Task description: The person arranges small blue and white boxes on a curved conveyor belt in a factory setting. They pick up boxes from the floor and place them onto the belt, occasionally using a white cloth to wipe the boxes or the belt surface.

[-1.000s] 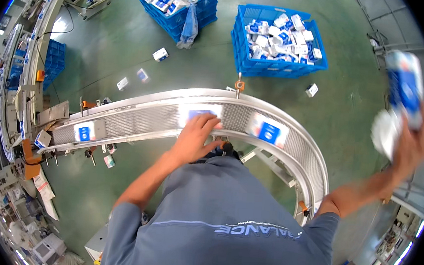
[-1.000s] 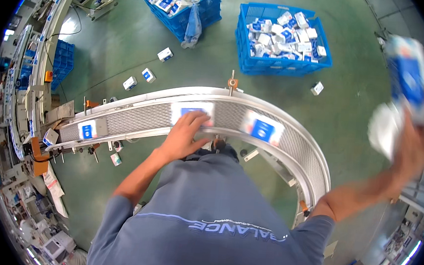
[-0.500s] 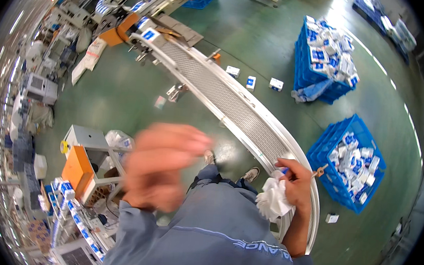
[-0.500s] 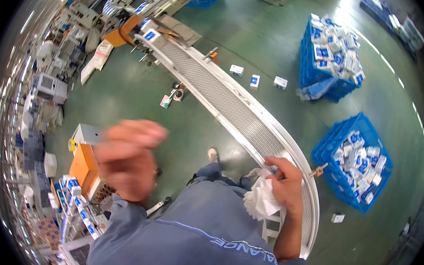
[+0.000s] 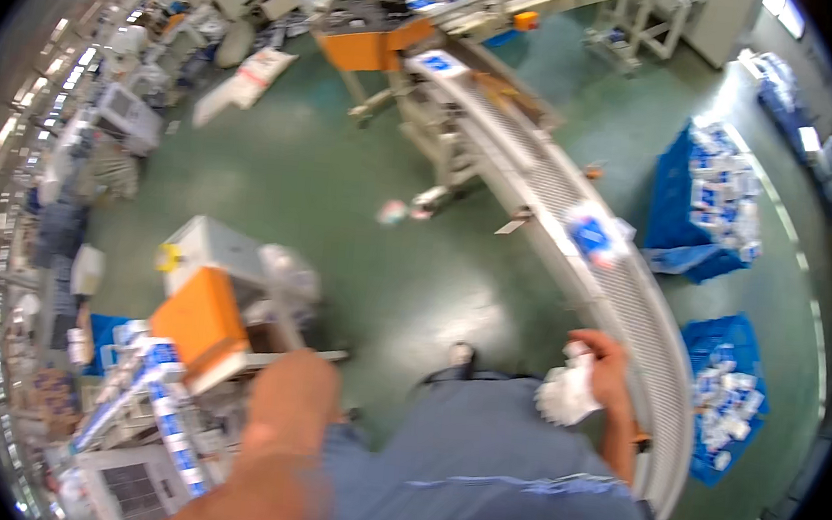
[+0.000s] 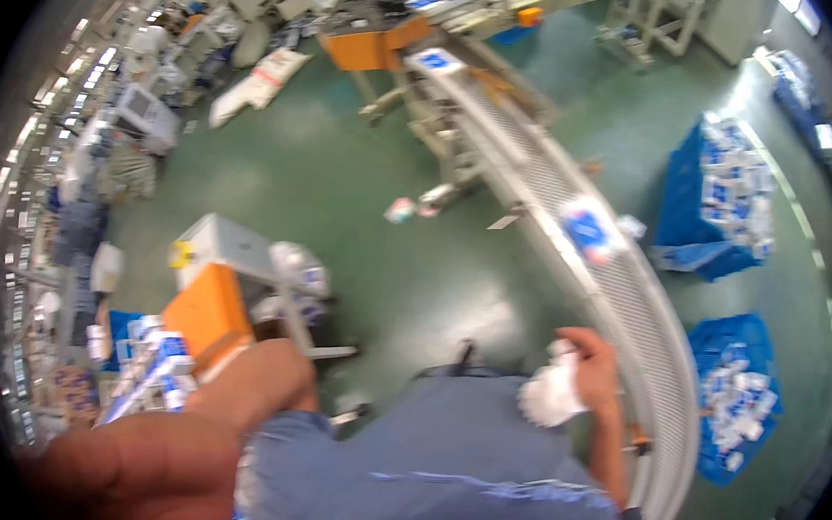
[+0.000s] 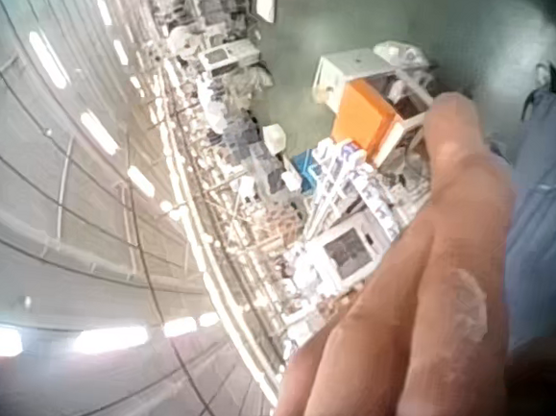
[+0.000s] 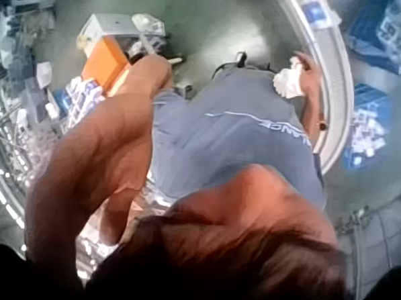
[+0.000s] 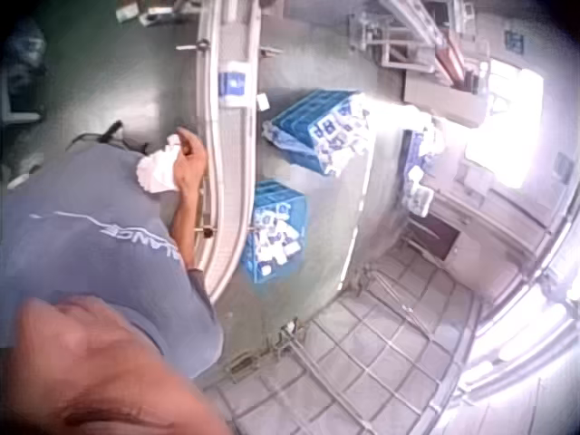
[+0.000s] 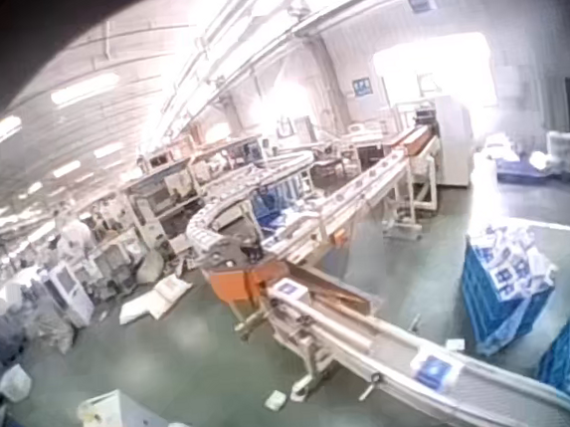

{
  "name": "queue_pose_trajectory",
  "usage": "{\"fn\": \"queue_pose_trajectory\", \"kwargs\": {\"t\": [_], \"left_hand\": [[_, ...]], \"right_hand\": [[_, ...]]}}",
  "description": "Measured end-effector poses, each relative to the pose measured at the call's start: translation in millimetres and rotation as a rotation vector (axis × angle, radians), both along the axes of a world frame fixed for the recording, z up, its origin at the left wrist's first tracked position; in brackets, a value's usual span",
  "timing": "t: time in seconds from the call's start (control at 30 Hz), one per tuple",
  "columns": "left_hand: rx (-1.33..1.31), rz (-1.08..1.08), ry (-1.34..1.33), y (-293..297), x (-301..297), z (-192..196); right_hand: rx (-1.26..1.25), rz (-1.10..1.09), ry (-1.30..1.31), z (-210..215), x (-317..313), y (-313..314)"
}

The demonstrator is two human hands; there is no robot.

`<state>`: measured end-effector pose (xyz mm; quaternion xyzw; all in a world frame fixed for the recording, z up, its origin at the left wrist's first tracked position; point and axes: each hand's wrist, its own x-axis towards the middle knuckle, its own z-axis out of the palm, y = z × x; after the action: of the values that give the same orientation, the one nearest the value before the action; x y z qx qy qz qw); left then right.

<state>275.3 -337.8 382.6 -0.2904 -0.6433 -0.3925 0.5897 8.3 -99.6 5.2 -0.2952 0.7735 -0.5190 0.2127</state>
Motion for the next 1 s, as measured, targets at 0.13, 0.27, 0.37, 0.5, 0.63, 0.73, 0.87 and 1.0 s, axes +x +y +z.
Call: {"fn": "queue_pose_trajectory", "kwargs": {"t": [0.13,0.27,0.37,0.5,0.63,0.73,0.87,1.0], "left_hand": [[-0.013,0.033,-0.034,-22.2,36.3,22.7],[0.014,0.06,-0.025,-53.2,52.4,16.5],[0.063,0.075,-0.102,-78.5,58.4,26.6],[0.021,0.083,-0.095,-75.0,65.4,37.7],[0.02,0.031,-0.098,-87.4,54.5,41.5],[-0.005,0.022,-0.084,-89.7,68.5,49.7],[0.04,-0.031,-0.089,-113.5,49.5,32.9],[0.001,-0.023,-0.081,-117.0,40.3,26.1]], "right_hand": [[-0.033,0.112,-0.262,4.8,19.0,-67.5],[0.098,0.264,-0.113,33.0,6.4,-99.2],[0.16,0.405,0.045,58.2,5.1,-107.0],[0.164,0.302,-0.017,63.2,0.9,-139.2],[0.008,0.242,0.075,64.2,-27.5,-136.7],[0.09,0.242,0.121,71.5,-33.5,-153.9],[0.143,0.132,0.075,88.8,-45.3,-130.1],[0.061,0.038,0.106,67.2,-59.1,-120.2]]}}
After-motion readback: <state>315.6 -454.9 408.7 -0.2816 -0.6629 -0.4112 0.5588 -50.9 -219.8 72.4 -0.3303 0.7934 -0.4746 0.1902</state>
